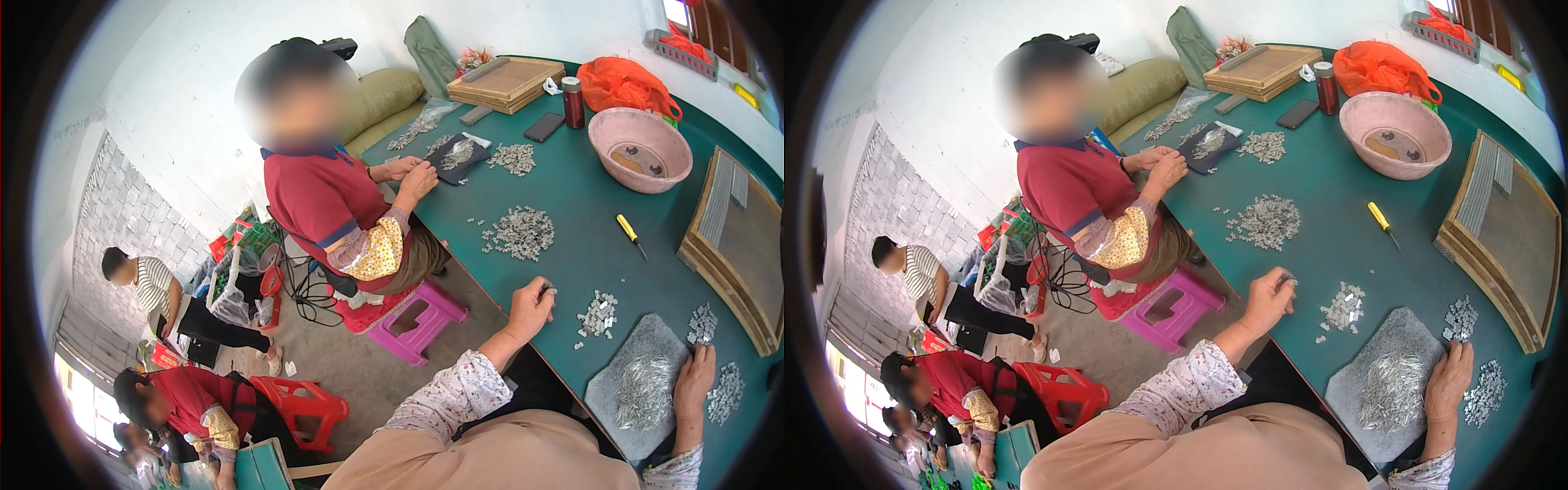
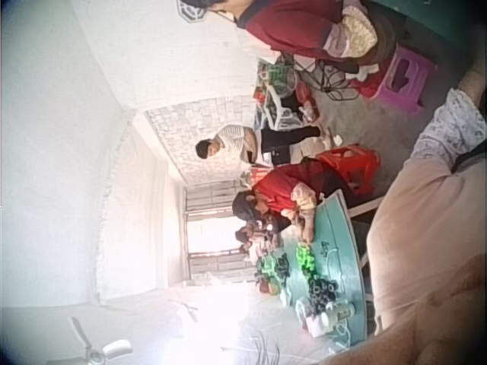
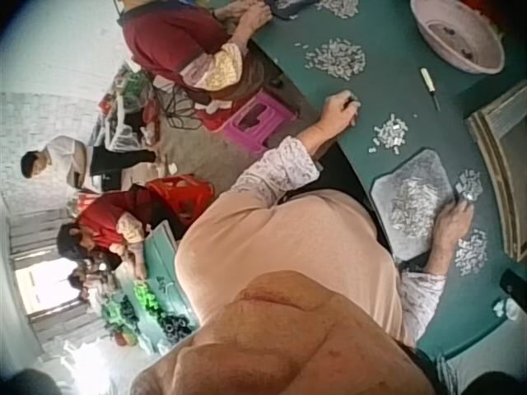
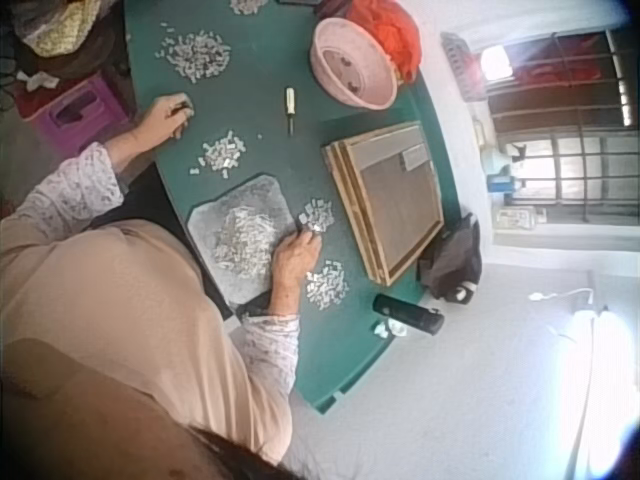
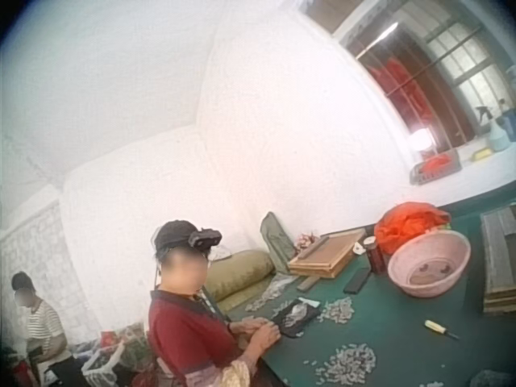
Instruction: Sorting small snowflake-shaped metal parts from a large pile into smaller groups on a workbench.
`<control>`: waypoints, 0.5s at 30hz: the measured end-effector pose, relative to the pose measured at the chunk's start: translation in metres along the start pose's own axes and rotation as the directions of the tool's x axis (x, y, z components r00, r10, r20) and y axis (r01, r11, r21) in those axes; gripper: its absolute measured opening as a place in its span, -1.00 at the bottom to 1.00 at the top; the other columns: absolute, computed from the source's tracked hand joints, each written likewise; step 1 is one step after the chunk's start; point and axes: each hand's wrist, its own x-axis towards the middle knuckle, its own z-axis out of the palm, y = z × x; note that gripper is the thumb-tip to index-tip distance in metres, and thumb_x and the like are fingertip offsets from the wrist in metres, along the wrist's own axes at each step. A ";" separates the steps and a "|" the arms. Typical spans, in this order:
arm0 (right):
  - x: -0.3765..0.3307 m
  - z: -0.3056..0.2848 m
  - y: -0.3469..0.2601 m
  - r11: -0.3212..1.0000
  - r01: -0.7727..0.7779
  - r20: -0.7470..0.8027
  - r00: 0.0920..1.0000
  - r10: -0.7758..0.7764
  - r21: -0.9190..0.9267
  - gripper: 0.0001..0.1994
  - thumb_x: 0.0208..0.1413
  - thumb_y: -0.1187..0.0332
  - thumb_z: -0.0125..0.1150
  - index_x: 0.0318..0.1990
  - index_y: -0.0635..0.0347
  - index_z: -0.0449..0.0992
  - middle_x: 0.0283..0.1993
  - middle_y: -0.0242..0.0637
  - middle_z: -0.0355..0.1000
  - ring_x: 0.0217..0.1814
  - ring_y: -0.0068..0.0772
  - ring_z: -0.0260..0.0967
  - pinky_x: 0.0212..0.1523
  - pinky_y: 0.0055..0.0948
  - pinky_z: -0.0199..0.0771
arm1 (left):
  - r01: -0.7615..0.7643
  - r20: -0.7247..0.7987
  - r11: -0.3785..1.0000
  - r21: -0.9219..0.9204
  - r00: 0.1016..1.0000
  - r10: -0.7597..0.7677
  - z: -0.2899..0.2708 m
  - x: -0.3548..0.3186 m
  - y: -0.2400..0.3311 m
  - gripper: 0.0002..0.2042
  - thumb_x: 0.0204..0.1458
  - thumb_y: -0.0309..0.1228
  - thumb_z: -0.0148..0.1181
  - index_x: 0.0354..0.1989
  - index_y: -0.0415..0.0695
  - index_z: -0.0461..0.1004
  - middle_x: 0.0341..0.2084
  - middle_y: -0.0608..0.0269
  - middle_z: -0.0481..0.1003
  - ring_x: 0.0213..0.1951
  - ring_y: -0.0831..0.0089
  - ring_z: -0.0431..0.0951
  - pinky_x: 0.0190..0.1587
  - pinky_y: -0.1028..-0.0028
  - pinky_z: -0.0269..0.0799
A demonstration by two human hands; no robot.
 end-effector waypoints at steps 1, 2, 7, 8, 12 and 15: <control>0.000 0.000 0.000 1.000 0.001 -0.005 1.000 -0.001 -0.002 -0.76 0.02 0.61 -0.02 -0.11 0.38 0.33 -0.19 0.05 0.24 -0.15 0.12 0.25 -0.14 -0.08 0.29 | -0.004 -0.002 1.000 0.002 1.000 0.004 0.000 0.000 -0.001 -0.91 0.13 -0.52 0.03 -0.33 -0.28 0.42 -0.64 0.27 0.45 -0.69 0.62 0.42 -0.65 0.59 0.31; 0.000 0.001 -0.001 1.000 0.001 -0.010 1.000 -0.002 -0.004 -0.76 0.02 0.61 -0.02 -0.11 0.38 0.33 -0.19 0.05 0.24 -0.15 0.12 0.25 -0.14 -0.08 0.29 | -0.003 -0.003 1.000 0.002 1.000 0.003 0.000 0.000 -0.002 -0.91 0.13 -0.52 0.03 -0.33 -0.28 0.42 -0.64 0.27 0.45 -0.69 0.62 0.42 -0.65 0.59 0.31; 0.000 0.000 0.000 1.000 0.002 -0.007 1.000 -0.002 -0.006 -0.77 0.03 0.61 -0.02 -0.11 0.39 0.33 -0.19 0.05 0.24 -0.15 0.12 0.25 -0.14 -0.08 0.29 | -0.015 -0.001 1.000 0.014 1.000 0.015 -0.001 0.000 0.000 -0.91 0.13 -0.52 0.02 -0.32 -0.29 0.41 -0.63 0.27 0.45 -0.69 0.63 0.42 -0.65 0.59 0.31; 0.000 0.000 -0.001 1.000 0.002 -0.007 1.000 -0.002 -0.008 -0.77 0.03 0.61 -0.02 -0.11 0.39 0.33 -0.19 0.05 0.24 -0.14 0.11 0.25 -0.14 -0.08 0.29 | -0.015 -0.001 1.000 0.014 1.000 0.015 -0.001 0.000 -0.001 -0.91 0.13 -0.52 0.02 -0.32 -0.29 0.41 -0.63 0.27 0.45 -0.69 0.63 0.42 -0.65 0.59 0.31; 0.000 0.001 0.000 1.000 -0.002 0.001 1.000 0.002 -0.002 -0.77 0.03 0.61 -0.02 -0.11 0.39 0.33 -0.19 0.05 0.24 -0.14 0.11 0.26 -0.14 -0.08 0.29 | -0.019 -0.002 1.000 0.004 1.000 0.019 -0.001 0.000 -0.001 -0.92 0.13 -0.53 0.02 -0.33 -0.28 0.41 -0.63 0.27 0.45 -0.70 0.63 0.42 -0.65 0.59 0.31; 0.000 0.001 0.001 1.000 0.003 0.000 1.000 -0.003 0.007 -0.77 0.03 0.61 -0.02 -0.12 0.39 0.34 -0.19 0.05 0.25 -0.14 0.11 0.26 -0.14 -0.09 0.29 | -0.014 -0.004 1.000 -0.001 1.000 0.014 0.000 0.000 -0.002 -0.92 0.13 -0.53 0.02 -0.33 -0.28 0.41 -0.63 0.27 0.45 -0.70 0.63 0.42 -0.65 0.59 0.31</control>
